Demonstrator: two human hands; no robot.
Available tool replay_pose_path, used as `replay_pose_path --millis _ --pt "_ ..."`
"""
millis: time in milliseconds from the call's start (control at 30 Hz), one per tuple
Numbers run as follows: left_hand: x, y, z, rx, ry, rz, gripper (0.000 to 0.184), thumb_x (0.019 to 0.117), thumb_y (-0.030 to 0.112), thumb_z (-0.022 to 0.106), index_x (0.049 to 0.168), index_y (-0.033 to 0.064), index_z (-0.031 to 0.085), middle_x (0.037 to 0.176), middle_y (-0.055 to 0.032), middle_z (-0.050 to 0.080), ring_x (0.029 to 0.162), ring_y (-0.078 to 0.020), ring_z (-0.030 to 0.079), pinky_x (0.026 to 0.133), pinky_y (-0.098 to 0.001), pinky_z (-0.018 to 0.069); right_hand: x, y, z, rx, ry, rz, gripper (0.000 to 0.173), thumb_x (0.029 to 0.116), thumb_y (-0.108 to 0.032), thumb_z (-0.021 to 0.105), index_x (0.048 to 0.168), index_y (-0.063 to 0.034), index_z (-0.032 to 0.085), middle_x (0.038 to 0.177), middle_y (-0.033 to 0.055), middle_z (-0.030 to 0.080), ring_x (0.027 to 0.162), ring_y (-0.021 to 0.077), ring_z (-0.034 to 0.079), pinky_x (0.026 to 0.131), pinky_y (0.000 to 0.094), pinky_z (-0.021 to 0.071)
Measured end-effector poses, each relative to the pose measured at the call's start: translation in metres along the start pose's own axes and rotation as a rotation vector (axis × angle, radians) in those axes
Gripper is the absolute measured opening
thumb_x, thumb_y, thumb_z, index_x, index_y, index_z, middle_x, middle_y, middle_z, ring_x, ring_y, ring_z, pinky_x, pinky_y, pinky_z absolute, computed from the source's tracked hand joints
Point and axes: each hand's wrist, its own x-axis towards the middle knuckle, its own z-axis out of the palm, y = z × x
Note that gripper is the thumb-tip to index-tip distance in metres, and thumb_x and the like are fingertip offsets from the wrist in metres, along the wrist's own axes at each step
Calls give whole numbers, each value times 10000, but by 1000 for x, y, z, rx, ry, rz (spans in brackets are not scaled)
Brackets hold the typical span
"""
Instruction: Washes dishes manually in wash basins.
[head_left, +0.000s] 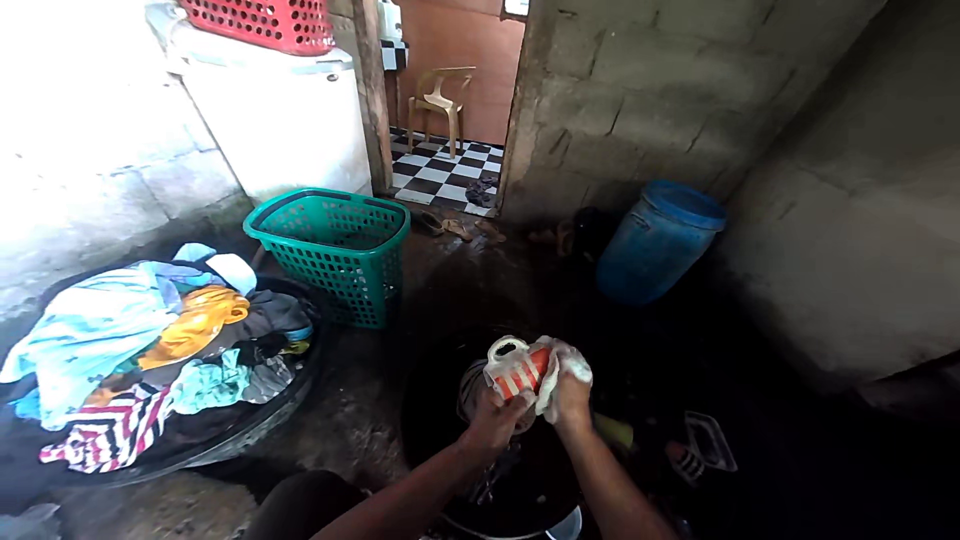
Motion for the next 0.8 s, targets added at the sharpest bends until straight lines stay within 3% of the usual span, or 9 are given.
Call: replay_pose_path --millis 100,167,267,367,467,533,600,667,800 --pt "3 8 -7 -35 -90 -1 190 929 -49 602 1113 -5 622 995 22 725 969 -39 687 937 -255 566 18 -11 -26 86 -279 203 265 1081 -92 397 1150 -1 636 961 53 712 881 94 686 801 291 597" --pt "6 15 -10 -81 -113 -49 201 927 -42 590 1118 11 622 991 19 730 961 -58 694 931 -275 572 22 -13 -34 56 -368 223 255 1075 -71 395 1135 -8 634 939 34 710 867 79 685 799 275 598" --pt "13 22 -18 -129 -77 -188 225 978 1 551 1202 4 569 1011 -11 709 949 -89 692 910 -301 579 18 5 -33 -20 -306 39 174 1009 4 489 1100 60 627 940 64 705 868 70 679 824 255 591" --pt "27 10 -35 -265 -105 -255 311 1003 78 505 1306 15 529 1089 -66 706 993 -151 696 913 -356 585 7 12 -32 -218 -238 -237 341 876 20 628 1176 178 592 1064 176 697 985 84 670 934 230 545" --pt "33 -1 -44 -342 -189 -268 338 950 123 566 1277 35 573 1097 -73 725 1012 -174 705 923 -380 587 18 1 -34 -373 -171 -356 385 813 -8 712 1135 190 636 1053 242 721 996 207 704 954 344 559" --pt "28 9 -37 -220 -219 -257 254 944 50 555 1193 39 604 1024 -24 732 959 -121 704 899 -328 589 31 -10 -33 -227 -93 -150 203 956 -27 630 1111 103 643 934 105 711 833 96 680 800 263 588" --pt "25 14 -34 -51 -296 -241 191 946 10 553 1110 56 638 968 25 729 925 -72 695 885 -289 583 39 -18 -36 -61 -137 78 213 1075 -153 492 1089 12 627 818 23 674 636 70 620 574 241 556" --pt "26 10 -34 62 -355 -246 169 935 17 576 1086 55 644 953 37 722 916 -62 690 885 -288 581 35 -15 -42 9 -344 185 286 1062 -175 469 1216 27 599 961 74 708 770 129 667 667 298 583" --pt "26 6 -35 220 -423 -336 195 938 42 628 1130 11 622 967 7 711 911 -75 691 880 -301 584 9 -22 -30 -429 -576 168 415 872 -69 768 1250 39 636 1126 118 707 1028 124 671 939 292 558"
